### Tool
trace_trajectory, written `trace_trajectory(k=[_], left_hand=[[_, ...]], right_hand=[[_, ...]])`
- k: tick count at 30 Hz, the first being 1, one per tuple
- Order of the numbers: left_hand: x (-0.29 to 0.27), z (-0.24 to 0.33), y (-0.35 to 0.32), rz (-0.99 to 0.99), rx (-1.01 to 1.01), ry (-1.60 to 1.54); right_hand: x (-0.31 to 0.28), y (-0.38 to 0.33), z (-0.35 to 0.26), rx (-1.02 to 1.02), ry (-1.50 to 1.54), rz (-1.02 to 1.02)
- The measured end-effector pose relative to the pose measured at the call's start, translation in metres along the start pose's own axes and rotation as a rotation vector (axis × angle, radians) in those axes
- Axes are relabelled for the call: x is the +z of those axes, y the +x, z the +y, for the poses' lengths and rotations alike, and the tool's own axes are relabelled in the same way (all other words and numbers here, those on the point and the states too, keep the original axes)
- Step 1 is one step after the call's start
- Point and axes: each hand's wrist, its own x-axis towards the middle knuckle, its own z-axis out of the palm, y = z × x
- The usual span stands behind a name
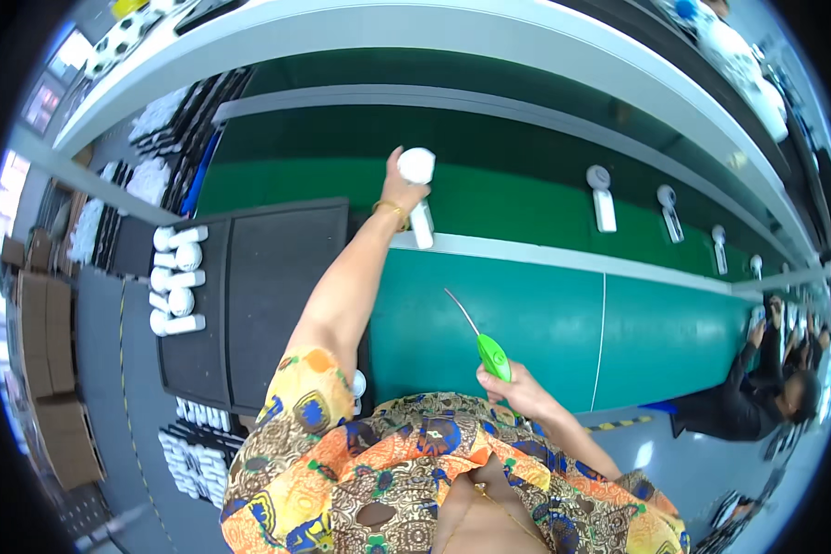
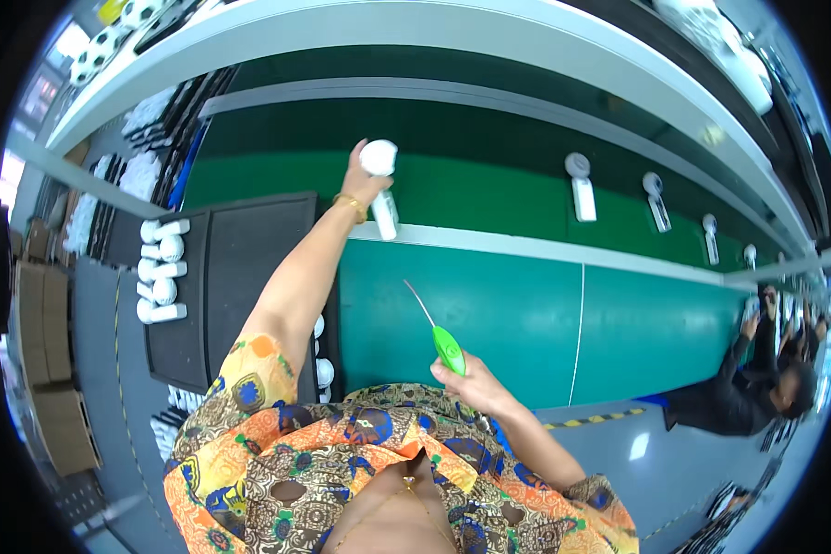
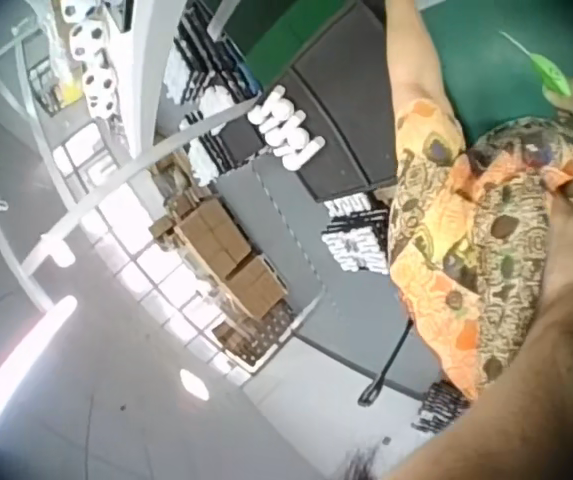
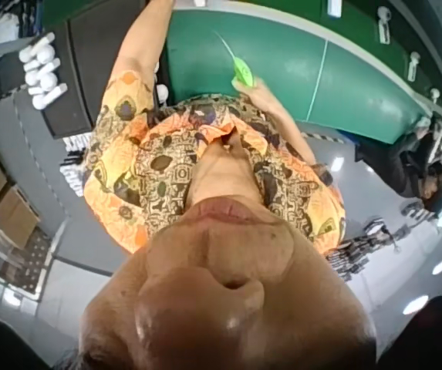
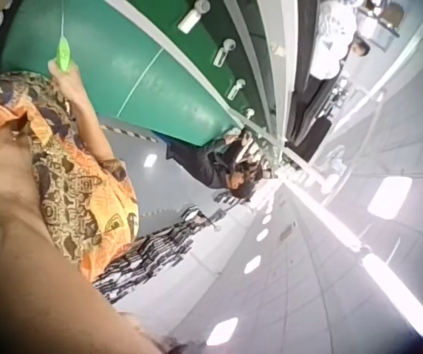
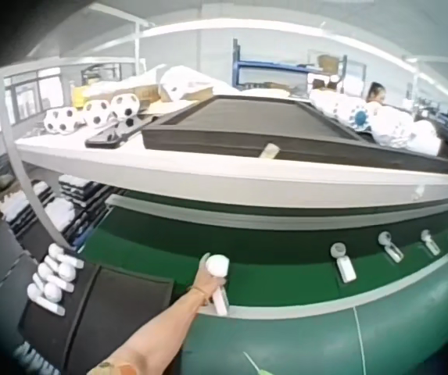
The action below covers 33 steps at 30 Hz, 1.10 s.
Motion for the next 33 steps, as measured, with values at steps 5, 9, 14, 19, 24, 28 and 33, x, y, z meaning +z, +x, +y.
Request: trace_trajectory(k=[5,9,14,19,24,28,33], left_hand=[[-0.011,-0.005,0.021,0.178,-0.016,-0.099],[-0.1,-0.003,-0.023,0.366,0.093,0.077],[-0.28,-0.006,-0.106,0.816,0.323,0.845],[-0.378,-0.028,-0.177,0.942,-0.444,1.019],[-0.434,-0.165,-0.156,0.768,-0.908,1.018],[-0.333,-0.161,-0.07,0.448,-0.55,0.585],[-0.344,-0.137,-0.106,0.303,-0.353,-0.078]], right_hand=[[-0.005,0.013,0.003,0.042,-0.042,-0.005],[0.002,0.017,0.001,0.043,-0.022,0.023],[0.018,0.03,-0.006,0.071,-0.182,-0.011],[0.028,0.041,-0.003,-0.032,-0.387,-0.048],[0.032,0.028,-0.001,-0.114,-0.605,0.024],[0.046,0.021,-0.003,-0.109,-0.638,-0.011],[0.059,-0.007,0.025,-0.187,-0.6,-0.013]])
